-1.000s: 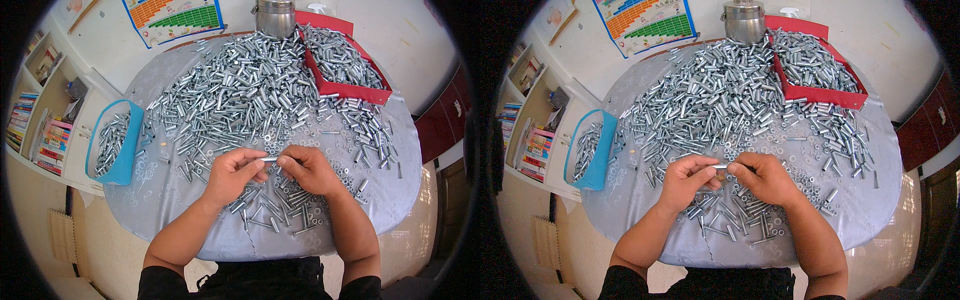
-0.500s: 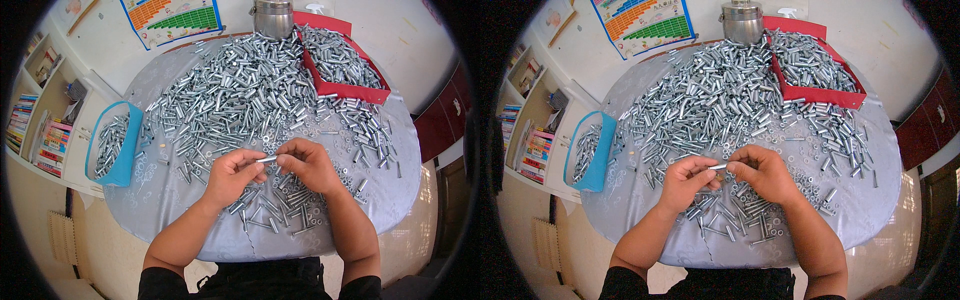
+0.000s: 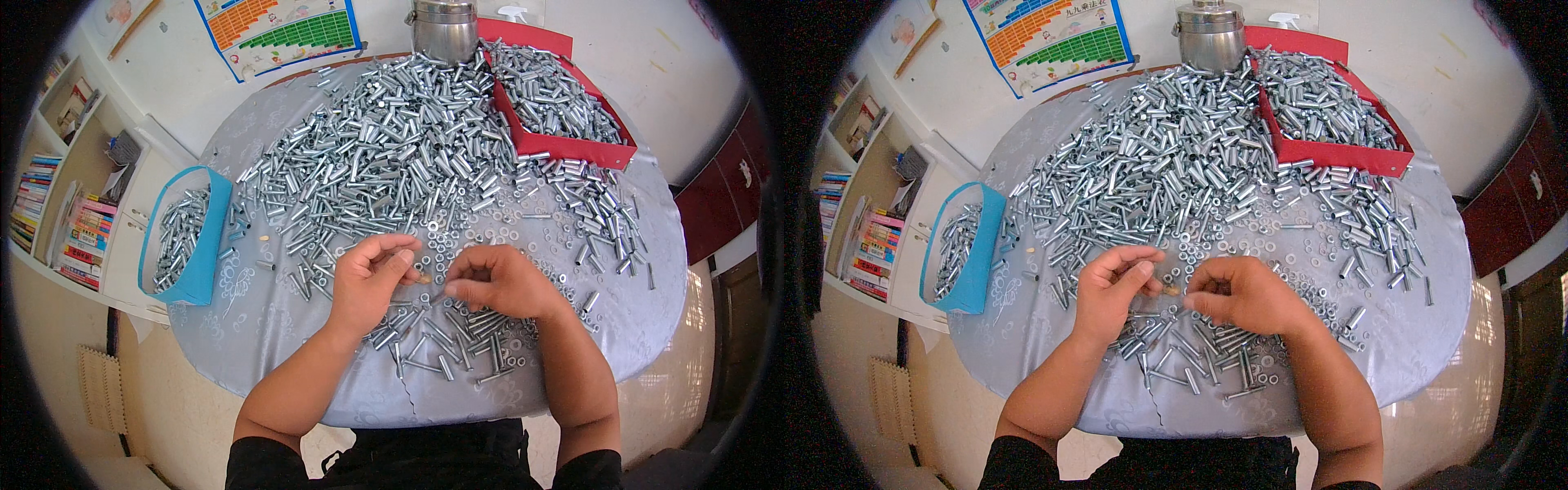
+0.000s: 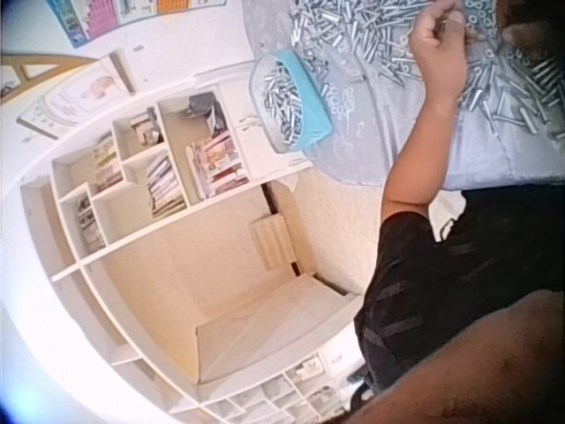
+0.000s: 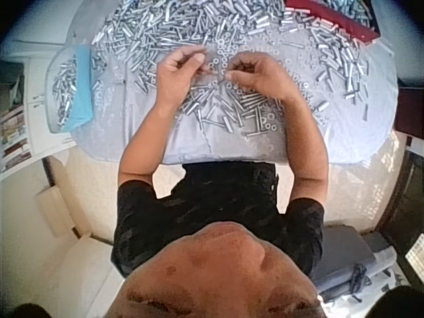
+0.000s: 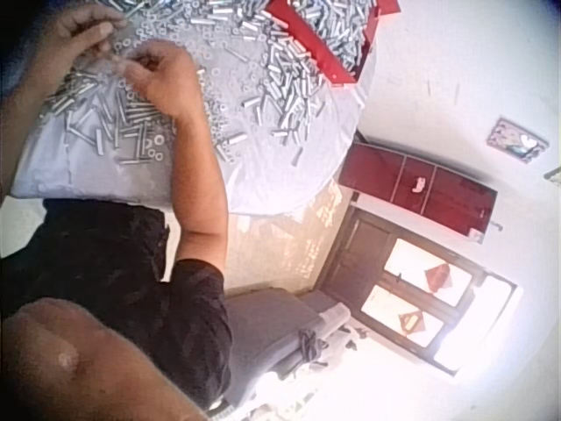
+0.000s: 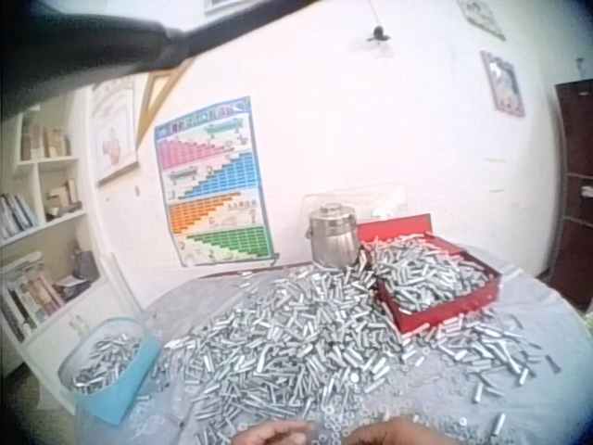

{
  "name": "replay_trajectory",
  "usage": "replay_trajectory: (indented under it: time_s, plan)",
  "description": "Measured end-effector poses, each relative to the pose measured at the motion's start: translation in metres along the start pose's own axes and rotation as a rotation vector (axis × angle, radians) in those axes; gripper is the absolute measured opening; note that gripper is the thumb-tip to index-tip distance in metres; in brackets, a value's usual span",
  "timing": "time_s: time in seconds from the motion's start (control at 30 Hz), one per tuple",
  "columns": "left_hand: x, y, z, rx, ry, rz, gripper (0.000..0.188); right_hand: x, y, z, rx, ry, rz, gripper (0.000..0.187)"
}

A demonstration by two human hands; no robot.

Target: The person repeatedly picks up metal bolts and washers from a large pile on a table. They thread the washers onto the bolts by hand and place the assembled units back onto the table. The task involves continuous manual handling of small hardware components.

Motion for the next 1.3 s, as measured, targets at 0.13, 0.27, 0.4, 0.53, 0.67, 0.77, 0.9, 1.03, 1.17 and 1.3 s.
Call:
replay_trajectory:
  time_s: [0.13, 0.27, 0.4, 0.53, 0.67, 0.77, 0.9, 1.03, 1.17, 1.3]
  plan:
    - [0.000, 0.004, -0.001, 0.032, -0.003, -0.020, 0.020, -0.012, 0.010, 0.005, 0.018, 0.180, 0.065, 0.012]
    - [-0.002, 0.005, 0.000, 0.062, 0.006, -0.006, 0.019, -0.035, 0.072, 0.015, 0.266, 0.514, -0.877, 0.036]
    - [-0.001, 0.005, -0.001, 0.061, 0.008, -0.012, 0.019, -0.029, 0.072, 0.016, 0.372, 0.526, -0.788, 0.044]
    - [0.001, 0.007, -0.001, 0.063, -0.014, -0.019, 0.018, -0.022, 0.070, 0.013, 0.398, 0.454, -0.473, 0.035]
    - [0.005, 0.007, -0.002, 0.067, -0.020, -0.038, 0.018, -0.011, 0.072, 0.010, 0.458, 0.345, -0.408, 0.029]
    - [0.003, 0.009, -0.002, 0.073, -0.023, -0.033, 0.018, -0.010, 0.070, 0.009, 0.496, 0.337, -0.343, 0.025]
    - [0.001, 0.010, -0.003, 0.075, -0.027, -0.030, 0.015, -0.013, 0.065, 0.010, 0.523, 0.326, -0.212, 0.021]
    - [0.001, 0.008, -0.002, 0.045, -0.032, -0.091, 0.013, -0.009, 0.062, 0.009, 0.538, 0.247, -0.107, 0.015]
    - [0.001, 0.008, -0.002, 0.048, -0.025, -0.087, 0.012, -0.022, 0.048, 0.012, 0.509, 0.290, 0.226, 0.008]
    - [0.004, 0.009, -0.002, 0.034, -0.019, -0.147, 0.011, -0.032, 0.028, 0.012, 0.455, 0.485, 0.542, 0.014]
Point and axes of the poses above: each hand's wrist, its own z-axis away from the middle knuckle, its own y-axis out of the back of the hand, x = y × z, the point moved 9 cm from there along -z, towards the middle knuckle, and after that the axes turned 13 degrees about -y, right-handed, at the moved point
